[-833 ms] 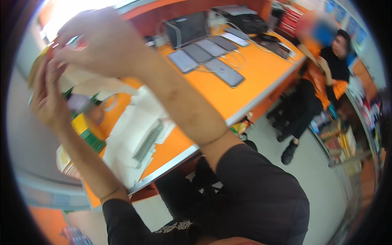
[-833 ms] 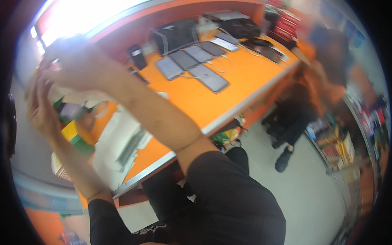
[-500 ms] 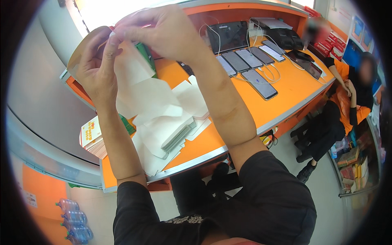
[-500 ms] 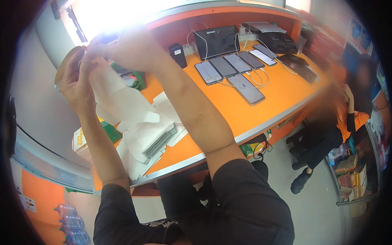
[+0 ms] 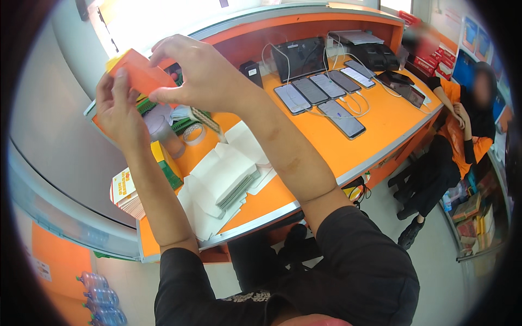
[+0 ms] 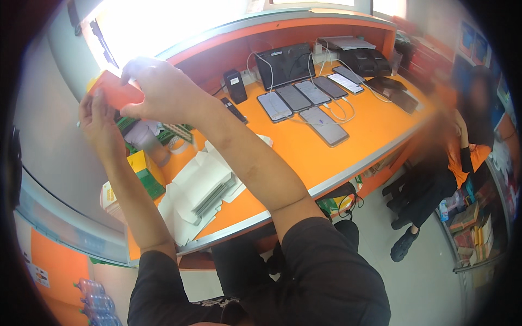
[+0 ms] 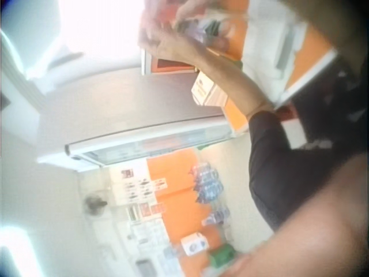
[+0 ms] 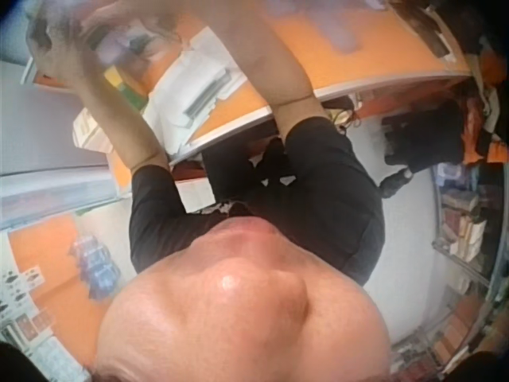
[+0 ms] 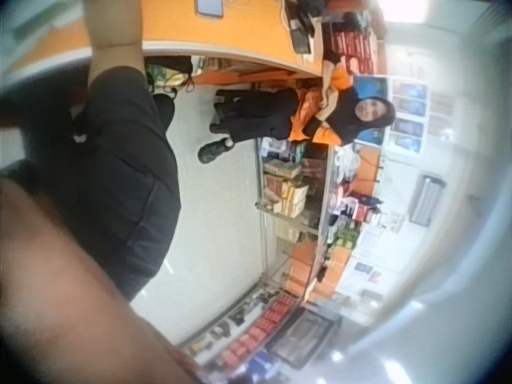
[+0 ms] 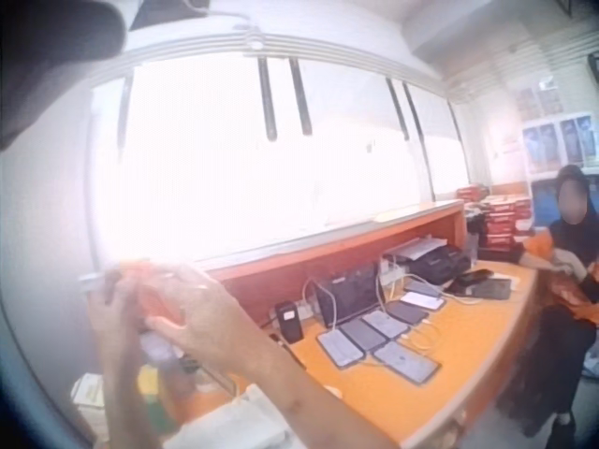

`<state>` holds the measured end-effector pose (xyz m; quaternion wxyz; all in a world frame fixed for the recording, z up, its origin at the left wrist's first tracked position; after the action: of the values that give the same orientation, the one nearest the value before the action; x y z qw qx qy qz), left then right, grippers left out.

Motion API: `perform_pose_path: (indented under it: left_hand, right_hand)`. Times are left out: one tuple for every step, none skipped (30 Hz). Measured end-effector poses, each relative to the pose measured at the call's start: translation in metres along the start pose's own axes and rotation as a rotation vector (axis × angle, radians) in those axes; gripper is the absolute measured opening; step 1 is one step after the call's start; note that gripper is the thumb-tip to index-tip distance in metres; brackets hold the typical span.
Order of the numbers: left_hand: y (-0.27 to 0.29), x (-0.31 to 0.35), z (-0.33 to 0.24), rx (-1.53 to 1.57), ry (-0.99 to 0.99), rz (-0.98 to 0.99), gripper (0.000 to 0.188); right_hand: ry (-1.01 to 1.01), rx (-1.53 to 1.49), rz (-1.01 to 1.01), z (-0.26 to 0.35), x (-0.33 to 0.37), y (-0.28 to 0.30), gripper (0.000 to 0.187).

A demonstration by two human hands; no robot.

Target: The person assembles small, colorful paper boxes by folding flat sheets and tucking flaps into slots. They handle the paper sheets one at a time, folding them into rectangular boxes and stacking the finished products on the counter.

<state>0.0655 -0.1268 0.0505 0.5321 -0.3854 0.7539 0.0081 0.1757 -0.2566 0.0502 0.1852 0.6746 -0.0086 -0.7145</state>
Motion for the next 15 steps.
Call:
perform_pose_path:
  left_hand:
    - [0.001, -0.002, -0.002, 0.057, -0.050, -0.056, 0.030]
    - [0.002, -0.003, -0.003, 0.090, -0.099, -0.087, 0.027]
    - [0.002, -0.003, -0.003, 0.093, -0.077, -0.078, 0.026]
    - [0.003, -0.003, -0.003, 0.121, -0.081, -0.072, 0.025]
    - [0.003, -0.002, -0.002, 0.164, -0.053, -0.080, 0.024]
    - [0.002, -0.001, -0.001, 0.187, -0.046, -0.034, 0.022]
    - [0.001, 0.000, 0.001, 0.225, -0.006, -0.002, 0.021]
    - [0.000, 0.000, 0.003, 0.285, 0.047, 0.058, 0.019]
    - [0.001, 0.001, 0.003, 0.271, 0.044, 0.046, 0.019]
    - [0.001, 0.001, 0.003, 0.279, 0.056, 0.060, 0.018]
    - [0.002, 0.000, 0.002, 0.298, 0.058, 0.044, 0.018]
    - [0.001, 0.000, 0.001, 0.289, 0.057, 0.071, 0.018]
    - [0.002, -0.001, 0.000, 0.291, 0.046, 0.067, 0.019]
    - [0.002, -0.001, -0.002, 0.303, 0.038, 0.080, 0.019]
    - [0.002, -0.001, -0.003, 0.305, 0.040, 0.108, 0.019]
  right_hand:
    - [0.014, 0.041, 0.006, -0.001, 0.001, -0.001, 0.037]
    - [0.006, 0.096, 0.026, -0.002, 0.002, -0.003, 0.038]
    - [-0.022, 0.170, 0.058, -0.004, 0.003, -0.005, 0.039]
    - [-0.027, 0.151, 0.085, -0.005, 0.004, -0.008, 0.039]
    - [-0.052, 0.152, 0.124, -0.006, 0.005, -0.010, 0.038]
    - [-0.078, 0.154, 0.164, -0.007, 0.005, -0.013, 0.038]
    - [-0.081, 0.147, 0.126, -0.008, 0.005, -0.013, 0.037]
    - [-0.084, 0.140, 0.089, -0.009, 0.004, -0.014, 0.037]
    - [-0.104, 0.140, 0.053, -0.010, 0.004, -0.014, 0.036]
    - [-0.071, 0.127, 0.026, -0.010, 0.004, -0.014, 0.035]
    - [-0.053, 0.120, 0.000, -0.010, 0.004, -0.013, 0.034]
    - [-0.041, 0.126, -0.016, -0.011, 0.004, -0.013, 0.033]
    - [-0.039, 0.116, -0.012, -0.012, 0.004, -0.012, 0.033]
    - [-0.044, 0.117, 0.002, -0.013, 0.004, -0.012, 0.032]
    - [-0.025, 0.097, 0.007, -0.013, 0.004, -0.011, 0.031]
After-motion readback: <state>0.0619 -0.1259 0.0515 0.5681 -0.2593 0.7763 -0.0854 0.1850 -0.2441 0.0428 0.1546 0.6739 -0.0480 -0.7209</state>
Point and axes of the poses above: each hand's wrist, its own x-axis away from the middle knuckle, its own y-axis out of the back of the hand, z = x × y, the point moved 2 cm from there along -x, towards the middle knuckle, and after that the axes turned 10 degrees about x, right-handed, at the moved point
